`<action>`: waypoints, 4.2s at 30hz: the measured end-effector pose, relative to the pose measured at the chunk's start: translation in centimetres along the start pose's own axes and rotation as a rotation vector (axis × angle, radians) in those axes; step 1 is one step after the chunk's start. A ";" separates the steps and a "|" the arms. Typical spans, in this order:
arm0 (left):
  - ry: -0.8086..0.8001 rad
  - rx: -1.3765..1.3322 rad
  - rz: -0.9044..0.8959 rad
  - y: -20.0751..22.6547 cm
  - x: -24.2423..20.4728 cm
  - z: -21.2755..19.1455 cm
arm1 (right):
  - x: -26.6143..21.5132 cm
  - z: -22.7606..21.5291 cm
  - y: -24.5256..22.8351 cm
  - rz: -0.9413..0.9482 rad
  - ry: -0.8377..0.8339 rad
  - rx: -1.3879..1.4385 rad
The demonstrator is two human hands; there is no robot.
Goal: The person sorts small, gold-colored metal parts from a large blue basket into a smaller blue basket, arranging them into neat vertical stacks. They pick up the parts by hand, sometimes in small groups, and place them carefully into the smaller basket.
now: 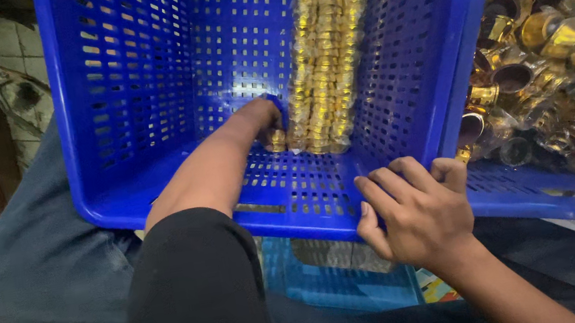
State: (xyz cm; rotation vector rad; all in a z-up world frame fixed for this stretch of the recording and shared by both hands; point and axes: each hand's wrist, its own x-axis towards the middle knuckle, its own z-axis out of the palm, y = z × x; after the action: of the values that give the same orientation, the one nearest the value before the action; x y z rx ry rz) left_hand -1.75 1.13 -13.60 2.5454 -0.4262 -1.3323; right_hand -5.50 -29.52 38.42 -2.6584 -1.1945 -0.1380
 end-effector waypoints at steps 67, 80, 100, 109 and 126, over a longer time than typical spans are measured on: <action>1.277 -0.598 0.541 29.9 -27.4 -33.1 | -6.9 5.9 26.7 0.949 -0.144 0.074; 1.309 -0.456 0.596 30.8 -27.1 -34.1 | -3.1 3.2 24.8 0.967 0.216 0.278; 1.355 -0.733 0.684 30.7 -26.4 -33.2 | 11.1 -5.4 10.1 0.304 0.135 0.788; 1.307 -0.973 0.430 30.3 -26.8 -34.0 | 0.0 8.1 29.4 0.858 0.122 0.431; 1.237 -0.888 0.349 29.9 -25.3 -33.8 | 8.8 -0.1 20.5 0.677 0.777 0.772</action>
State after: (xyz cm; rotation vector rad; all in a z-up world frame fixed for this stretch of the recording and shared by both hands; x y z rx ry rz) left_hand 8.09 -15.06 34.53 1.8696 0.0185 0.2845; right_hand 15.65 -36.36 36.75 -1.8611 -0.0373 -0.4300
